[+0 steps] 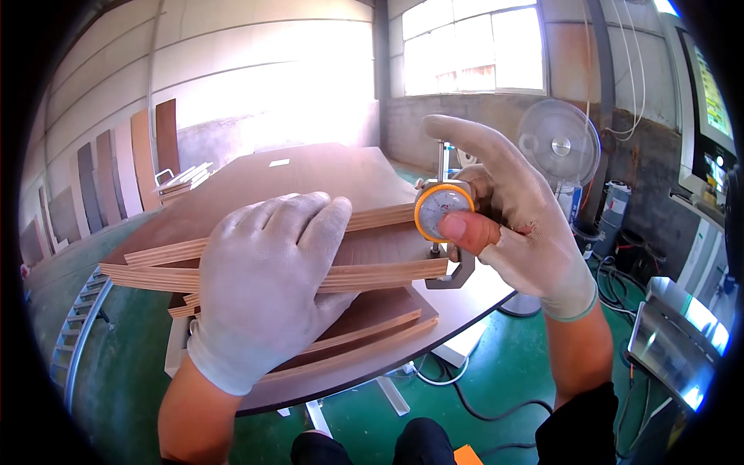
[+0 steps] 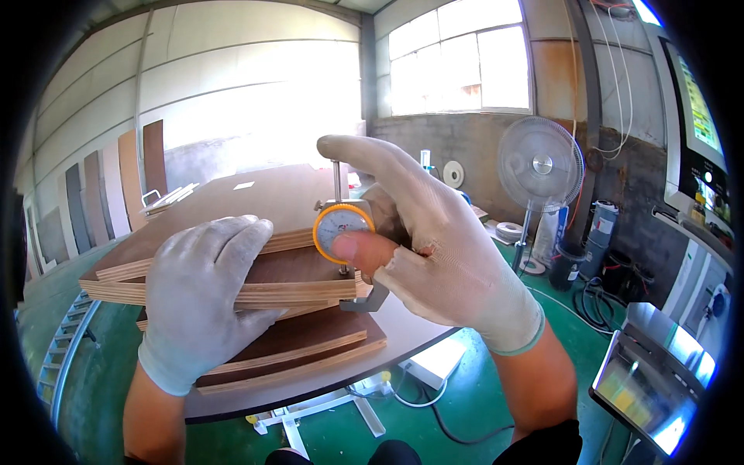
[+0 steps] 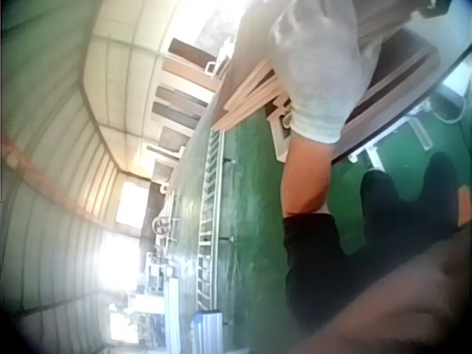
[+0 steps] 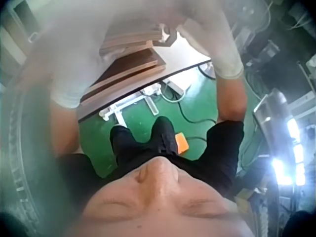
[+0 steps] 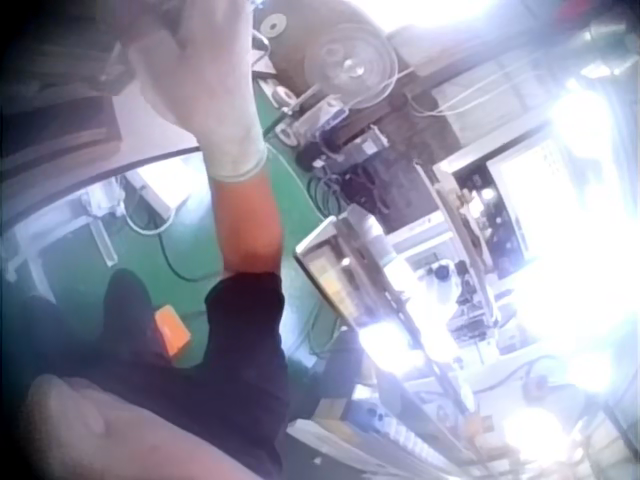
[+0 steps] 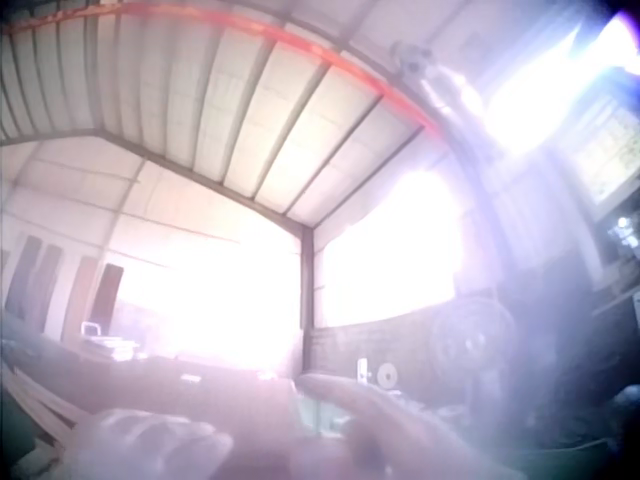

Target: The person measures the thickness of wooden boards using a dial caliper, operates a control panel on a wood-processing machine, and feeds a board onto the machine intake.

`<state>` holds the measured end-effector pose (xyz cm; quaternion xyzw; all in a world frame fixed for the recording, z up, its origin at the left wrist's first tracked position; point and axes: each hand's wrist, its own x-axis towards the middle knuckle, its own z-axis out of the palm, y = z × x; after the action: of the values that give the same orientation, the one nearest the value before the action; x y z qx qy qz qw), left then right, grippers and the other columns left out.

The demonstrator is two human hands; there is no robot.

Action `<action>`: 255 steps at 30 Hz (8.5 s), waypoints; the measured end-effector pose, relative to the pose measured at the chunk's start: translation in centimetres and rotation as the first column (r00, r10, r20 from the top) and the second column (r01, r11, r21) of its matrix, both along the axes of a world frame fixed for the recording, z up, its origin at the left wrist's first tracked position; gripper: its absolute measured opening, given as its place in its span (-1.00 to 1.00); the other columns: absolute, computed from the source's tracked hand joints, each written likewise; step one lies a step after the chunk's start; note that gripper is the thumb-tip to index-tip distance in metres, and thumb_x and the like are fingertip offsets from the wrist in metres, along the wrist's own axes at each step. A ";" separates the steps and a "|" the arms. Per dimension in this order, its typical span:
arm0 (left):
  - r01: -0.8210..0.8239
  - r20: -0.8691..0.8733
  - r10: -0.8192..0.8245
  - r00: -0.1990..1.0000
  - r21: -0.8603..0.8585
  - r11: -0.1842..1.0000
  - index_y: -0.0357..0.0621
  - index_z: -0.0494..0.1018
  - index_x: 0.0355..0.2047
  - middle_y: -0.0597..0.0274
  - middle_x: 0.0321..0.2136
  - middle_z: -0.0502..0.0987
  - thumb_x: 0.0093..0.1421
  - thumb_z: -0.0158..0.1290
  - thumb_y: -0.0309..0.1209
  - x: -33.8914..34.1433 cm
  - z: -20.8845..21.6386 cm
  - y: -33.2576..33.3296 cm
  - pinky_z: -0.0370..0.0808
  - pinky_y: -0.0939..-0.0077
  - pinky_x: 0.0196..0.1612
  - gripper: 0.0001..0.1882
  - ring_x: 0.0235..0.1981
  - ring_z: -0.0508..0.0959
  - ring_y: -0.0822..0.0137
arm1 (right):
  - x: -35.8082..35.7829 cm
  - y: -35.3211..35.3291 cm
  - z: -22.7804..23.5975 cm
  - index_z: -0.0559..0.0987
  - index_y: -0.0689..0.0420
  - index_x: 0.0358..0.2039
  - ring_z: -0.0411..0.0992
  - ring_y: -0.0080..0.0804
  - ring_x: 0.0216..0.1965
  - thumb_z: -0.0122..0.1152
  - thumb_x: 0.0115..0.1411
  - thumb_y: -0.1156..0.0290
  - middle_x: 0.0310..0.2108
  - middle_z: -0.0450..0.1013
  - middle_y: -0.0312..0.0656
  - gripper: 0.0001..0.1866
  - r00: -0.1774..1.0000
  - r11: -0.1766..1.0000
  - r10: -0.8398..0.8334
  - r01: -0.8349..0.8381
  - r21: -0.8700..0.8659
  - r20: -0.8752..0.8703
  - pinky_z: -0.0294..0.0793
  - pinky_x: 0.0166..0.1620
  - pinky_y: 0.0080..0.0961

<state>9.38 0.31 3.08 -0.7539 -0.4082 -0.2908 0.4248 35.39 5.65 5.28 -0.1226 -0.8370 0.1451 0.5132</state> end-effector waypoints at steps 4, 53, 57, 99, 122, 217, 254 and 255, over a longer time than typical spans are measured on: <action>0.001 0.006 -0.001 1.000 0.006 1.000 -0.11 0.49 0.16 0.03 0.03 0.59 -0.22 0.54 -0.25 0.0 0.0 0.1 0.53 0.00 0.11 -0.13 0.04 0.61 -0.03 | 0.2 -0.5 1.0 0.32 0.23 0.41 0.40 -0.67 -0.38 0.45 0.28 0.40 -0.36 0.51 -0.31 -0.25 0.993 0.997 -0.073 0.075 -0.023 0.089 0.37 -0.29 -0.72; 0.027 0.030 -0.028 0.999 0.040 0.999 -0.16 0.53 0.10 0.06 -0.02 0.61 -0.14 0.48 -0.22 -0.3 -0.1 -0.1 0.58 0.07 0.09 -0.24 0.00 0.64 0.02 | -1.3 -1.5 0.4 0.42 0.24 0.26 0.26 -0.69 -0.43 0.40 0.38 0.24 -0.45 0.36 -0.36 -0.42 0.997 0.998 -0.063 0.062 -0.020 -0.047 0.26 -0.34 -0.68; 0.019 0.032 -0.020 0.999 0.028 0.999 -0.16 0.53 0.10 0.06 -0.01 0.62 -0.09 0.46 -0.20 -0.3 -0.1 -0.1 0.58 0.07 0.09 -0.28 0.01 0.64 0.02 | -1.4 -1.7 0.3 0.40 0.24 0.27 0.27 -0.68 -0.41 0.41 0.37 0.24 -0.43 0.39 -0.35 -0.41 0.996 0.997 -0.066 0.063 -0.047 -0.060 0.26 -0.33 -0.68; 0.079 0.042 -0.074 0.996 -0.114 0.990 -0.22 0.53 0.10 -0.02 -0.01 0.60 0.25 0.19 0.18 -1.3 0.0 -0.8 0.56 0.07 0.11 -0.28 0.05 0.63 0.02 | -1.3 -1.9 -0.1 0.36 0.20 0.29 0.47 -0.54 -0.15 0.44 0.34 0.20 -0.17 0.50 -0.19 -0.35 0.993 0.989 -0.104 0.097 -0.112 -0.063 0.48 -0.06 -0.58; 0.118 0.059 -0.103 0.993 -0.431 0.895 -0.23 0.53 0.19 -0.12 0.15 0.57 0.41 0.10 -0.15 -1.8 3.0 -1.1 0.46 0.08 0.29 -0.51 0.18 0.56 -0.11 | 0.0 -0.8 -2.3 0.14 0.22 0.54 0.52 -0.66 -0.35 0.56 0.20 0.06 -0.31 0.58 -0.23 0.08 0.983 0.980 -0.087 0.055 -0.190 -0.163 0.45 -0.35 -0.75; -0.128 -0.047 0.127 0.991 -0.013 0.992 -0.09 0.53 0.19 -0.07 0.15 0.55 -0.14 0.51 -0.19 -3.2 -0.3 3.6 0.49 -0.01 0.24 -0.17 0.15 0.55 -0.12 | -2.6 7.1 -1.7 0.41 0.22 0.30 0.32 -0.67 -0.48 0.44 0.33 0.27 -0.48 0.48 -0.29 -0.38 0.992 0.994 0.105 -0.103 0.039 -0.071 0.32 -0.37 -0.64; -0.156 -0.049 0.154 0.987 -0.041 0.987 -0.09 0.53 0.18 -0.06 0.17 0.54 -0.03 0.48 -0.07 -4.1 0.2 3.3 0.45 0.00 0.32 -0.22 0.20 0.55 -0.07 | -4.3 5.6 -1.1 0.52 0.18 0.16 0.26 -0.70 -0.51 0.46 0.32 0.26 -0.54 0.45 -0.34 -0.51 0.989 0.999 0.014 -0.019 -0.036 -0.144 0.23 -0.41 -0.64; -0.156 -0.048 0.154 0.987 -0.041 0.987 -0.09 0.53 0.18 -0.06 0.17 0.54 -0.03 0.48 -0.07 -4.1 0.2 3.4 0.45 0.00 0.32 -0.22 0.20 0.55 -0.07 | -4.4 5.4 -1.1 0.52 0.18 0.16 0.26 -0.70 -0.50 0.46 0.32 0.27 -0.53 0.45 -0.34 -0.51 0.989 0.999 0.009 -0.016 -0.042 -0.145 0.23 -0.41 -0.64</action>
<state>5.23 3.67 3.23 -0.7354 -0.4623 -0.2308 0.4384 31.03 11.09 4.19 -0.1176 -0.7951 0.1750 0.5687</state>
